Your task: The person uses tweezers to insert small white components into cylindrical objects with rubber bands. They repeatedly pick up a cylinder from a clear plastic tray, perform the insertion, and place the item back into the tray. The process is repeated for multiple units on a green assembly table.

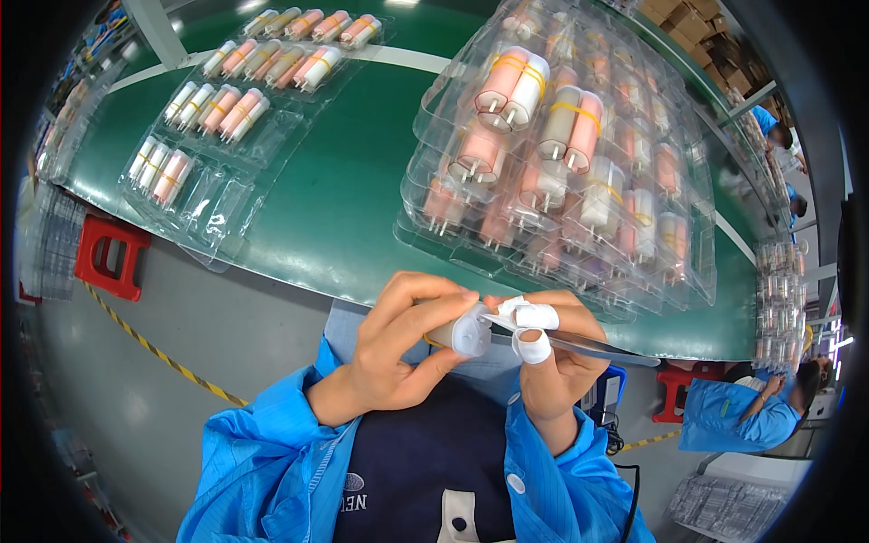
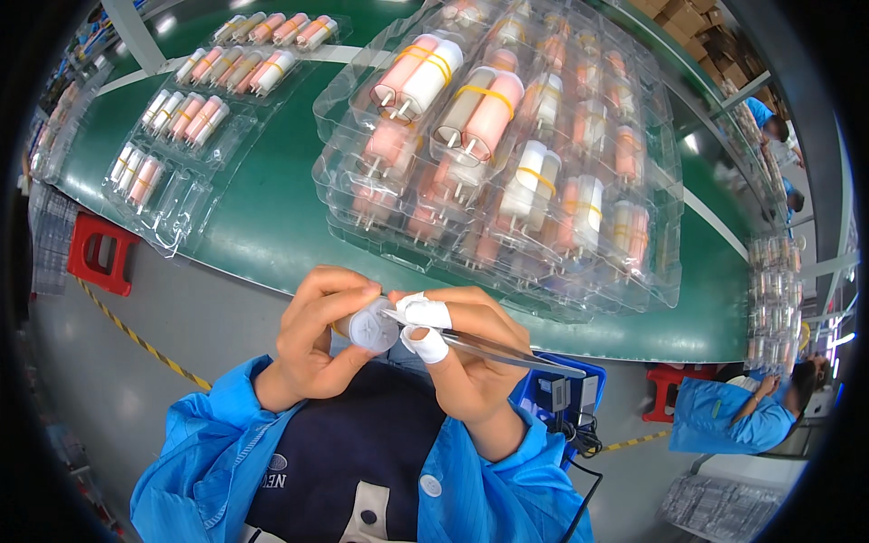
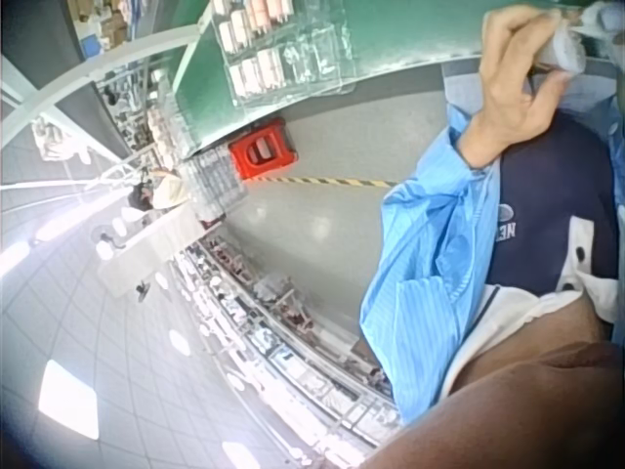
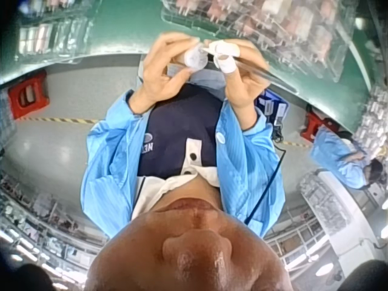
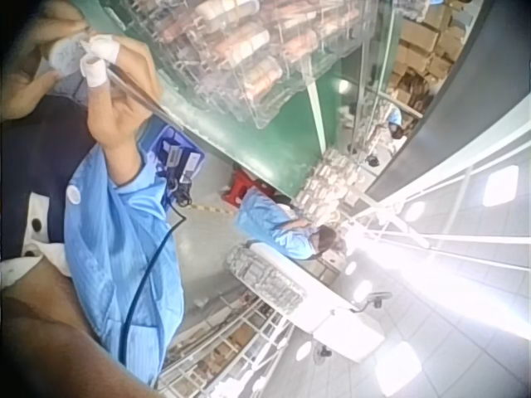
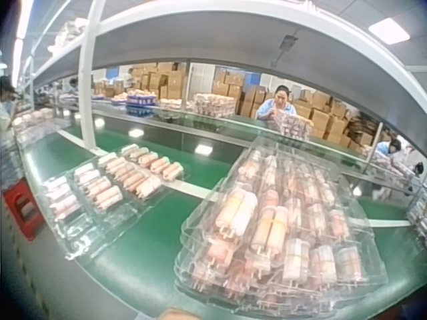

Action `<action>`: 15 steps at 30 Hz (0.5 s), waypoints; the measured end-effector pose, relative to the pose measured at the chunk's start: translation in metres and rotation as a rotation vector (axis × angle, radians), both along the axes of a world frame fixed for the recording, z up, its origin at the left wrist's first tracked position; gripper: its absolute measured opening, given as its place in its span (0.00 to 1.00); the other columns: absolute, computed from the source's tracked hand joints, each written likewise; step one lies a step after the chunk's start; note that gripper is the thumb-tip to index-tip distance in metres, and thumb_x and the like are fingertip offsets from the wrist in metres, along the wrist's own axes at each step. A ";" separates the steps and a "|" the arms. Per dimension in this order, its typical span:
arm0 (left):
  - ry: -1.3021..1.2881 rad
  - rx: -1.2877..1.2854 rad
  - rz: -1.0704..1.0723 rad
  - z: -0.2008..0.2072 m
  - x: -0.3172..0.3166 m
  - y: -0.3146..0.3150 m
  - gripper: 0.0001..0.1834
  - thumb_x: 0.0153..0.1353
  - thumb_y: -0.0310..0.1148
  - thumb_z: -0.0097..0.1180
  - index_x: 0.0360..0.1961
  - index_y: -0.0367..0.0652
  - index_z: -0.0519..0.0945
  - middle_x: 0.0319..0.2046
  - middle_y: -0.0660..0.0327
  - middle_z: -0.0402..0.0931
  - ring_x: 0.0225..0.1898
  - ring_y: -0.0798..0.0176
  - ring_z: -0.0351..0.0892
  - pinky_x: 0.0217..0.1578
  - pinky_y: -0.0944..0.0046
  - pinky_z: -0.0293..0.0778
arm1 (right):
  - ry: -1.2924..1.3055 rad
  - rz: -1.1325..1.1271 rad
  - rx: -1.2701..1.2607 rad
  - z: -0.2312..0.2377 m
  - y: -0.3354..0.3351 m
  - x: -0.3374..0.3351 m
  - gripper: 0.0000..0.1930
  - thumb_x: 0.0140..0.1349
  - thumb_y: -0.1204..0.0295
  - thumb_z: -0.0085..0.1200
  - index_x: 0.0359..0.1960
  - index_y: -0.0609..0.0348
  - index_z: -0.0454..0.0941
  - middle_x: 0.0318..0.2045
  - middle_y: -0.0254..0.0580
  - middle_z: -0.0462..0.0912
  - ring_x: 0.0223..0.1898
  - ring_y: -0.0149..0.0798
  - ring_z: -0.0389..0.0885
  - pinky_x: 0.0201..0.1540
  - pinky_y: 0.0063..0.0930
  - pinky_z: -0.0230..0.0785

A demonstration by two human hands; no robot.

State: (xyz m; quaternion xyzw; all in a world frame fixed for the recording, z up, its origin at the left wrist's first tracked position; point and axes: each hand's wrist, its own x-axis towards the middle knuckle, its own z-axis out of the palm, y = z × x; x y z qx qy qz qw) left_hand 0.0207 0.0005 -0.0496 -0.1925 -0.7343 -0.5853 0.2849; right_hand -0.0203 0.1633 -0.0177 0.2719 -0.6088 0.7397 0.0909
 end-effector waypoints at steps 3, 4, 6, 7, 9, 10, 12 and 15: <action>0.000 -0.004 -0.004 0.000 -0.001 0.000 0.28 0.43 0.22 0.65 0.50 0.33 0.76 0.44 0.48 0.74 0.41 0.53 0.74 0.40 0.60 0.71 | -0.015 0.000 0.003 0.001 -0.001 0.000 0.07 0.54 0.81 0.58 0.35 0.70 0.80 0.33 0.54 0.83 0.36 0.43 0.84 0.37 0.29 0.77; 0.004 -0.005 -0.005 -0.001 -0.001 -0.001 0.28 0.43 0.22 0.65 0.51 0.33 0.76 0.44 0.48 0.74 0.41 0.53 0.74 0.40 0.60 0.71 | -0.009 -0.002 0.008 0.001 0.000 0.000 0.07 0.54 0.81 0.58 0.35 0.70 0.80 0.33 0.54 0.83 0.36 0.42 0.84 0.37 0.29 0.77; 0.011 -0.006 -0.009 -0.001 -0.001 -0.001 0.28 0.44 0.23 0.65 0.51 0.33 0.76 0.44 0.48 0.74 0.40 0.53 0.74 0.40 0.60 0.71 | 0.003 -0.008 0.020 0.000 0.001 0.000 0.06 0.54 0.81 0.58 0.35 0.70 0.80 0.33 0.54 0.83 0.36 0.42 0.85 0.37 0.28 0.77; 0.011 -0.008 -0.007 -0.001 -0.001 -0.001 0.28 0.44 0.23 0.64 0.51 0.33 0.76 0.44 0.48 0.74 0.40 0.53 0.74 0.40 0.60 0.71 | 0.002 -0.010 0.025 0.000 0.001 0.000 0.06 0.54 0.81 0.59 0.34 0.70 0.80 0.33 0.53 0.83 0.36 0.42 0.85 0.37 0.28 0.77; 0.011 -0.013 -0.003 0.000 -0.001 -0.001 0.27 0.45 0.23 0.64 0.51 0.33 0.76 0.44 0.49 0.74 0.40 0.53 0.74 0.40 0.60 0.71 | -0.001 -0.015 0.037 0.000 0.001 -0.001 0.06 0.54 0.81 0.59 0.34 0.69 0.80 0.32 0.53 0.83 0.36 0.43 0.85 0.37 0.28 0.77; 0.014 -0.034 -0.005 -0.001 -0.001 -0.001 0.26 0.47 0.24 0.64 0.51 0.32 0.76 0.44 0.47 0.73 0.41 0.53 0.74 0.41 0.60 0.71 | 0.013 -0.013 0.055 0.000 0.001 -0.001 0.06 0.54 0.81 0.59 0.34 0.69 0.80 0.32 0.53 0.83 0.36 0.43 0.85 0.36 0.28 0.77; 0.019 -0.075 -0.008 -0.003 -0.001 -0.003 0.24 0.50 0.26 0.64 0.49 0.30 0.75 0.44 0.45 0.72 0.42 0.53 0.74 0.41 0.61 0.71 | 0.043 -0.009 0.093 0.003 0.001 -0.003 0.06 0.54 0.81 0.60 0.34 0.69 0.80 0.32 0.53 0.83 0.36 0.43 0.85 0.36 0.28 0.77; 0.062 -0.167 0.030 0.002 -0.004 -0.005 0.24 0.49 0.26 0.64 0.49 0.31 0.75 0.43 0.46 0.73 0.41 0.53 0.74 0.40 0.60 0.71 | 0.092 -0.006 0.145 0.010 0.000 -0.005 0.06 0.54 0.81 0.60 0.34 0.69 0.81 0.32 0.53 0.83 0.34 0.42 0.85 0.35 0.28 0.77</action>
